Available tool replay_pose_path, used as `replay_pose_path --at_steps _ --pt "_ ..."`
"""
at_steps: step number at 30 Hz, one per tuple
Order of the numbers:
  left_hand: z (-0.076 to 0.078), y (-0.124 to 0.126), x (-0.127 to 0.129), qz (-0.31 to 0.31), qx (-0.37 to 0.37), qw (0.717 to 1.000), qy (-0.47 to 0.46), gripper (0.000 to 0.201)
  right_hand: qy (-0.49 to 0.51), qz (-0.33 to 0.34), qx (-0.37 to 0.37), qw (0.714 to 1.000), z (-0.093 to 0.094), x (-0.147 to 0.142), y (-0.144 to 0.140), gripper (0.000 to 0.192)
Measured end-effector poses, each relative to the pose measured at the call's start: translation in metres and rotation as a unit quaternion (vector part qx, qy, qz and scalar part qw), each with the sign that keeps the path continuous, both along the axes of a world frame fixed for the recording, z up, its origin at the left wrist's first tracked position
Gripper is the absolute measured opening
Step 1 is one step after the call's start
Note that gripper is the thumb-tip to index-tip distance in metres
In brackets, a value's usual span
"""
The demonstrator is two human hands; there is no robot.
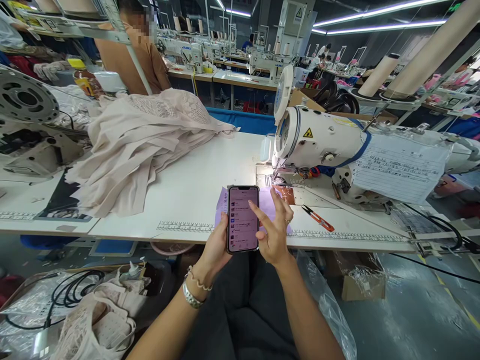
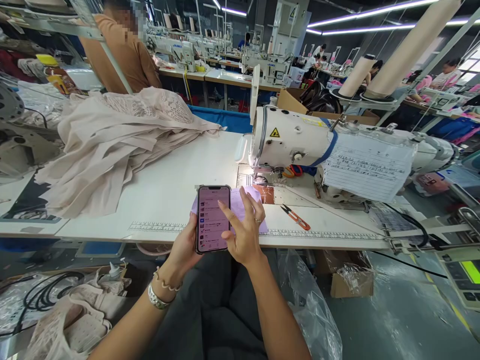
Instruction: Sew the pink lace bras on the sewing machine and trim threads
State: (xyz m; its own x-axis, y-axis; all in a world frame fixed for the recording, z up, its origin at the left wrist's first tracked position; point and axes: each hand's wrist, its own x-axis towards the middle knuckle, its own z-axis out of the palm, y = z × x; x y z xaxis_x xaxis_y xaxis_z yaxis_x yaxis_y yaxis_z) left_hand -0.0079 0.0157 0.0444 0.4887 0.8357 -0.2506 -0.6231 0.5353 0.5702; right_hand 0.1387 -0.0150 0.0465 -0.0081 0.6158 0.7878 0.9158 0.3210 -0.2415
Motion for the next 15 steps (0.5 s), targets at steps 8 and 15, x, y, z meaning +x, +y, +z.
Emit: replay_pose_path --at_steps 8,15 --pt "-0.0014 -0.0005 -0.0010 0.005 -0.002 1.000 0.007 0.050 0.015 0.013 0.003 1.000 -0.0022 0.0003 0.0007 0.071" --pt "0.0032 -0.0006 -0.0014 -0.009 0.009 1.000 0.001 0.049 0.003 -0.001 0.006 1.000 -0.0039 0.0010 0.0012 0.072"
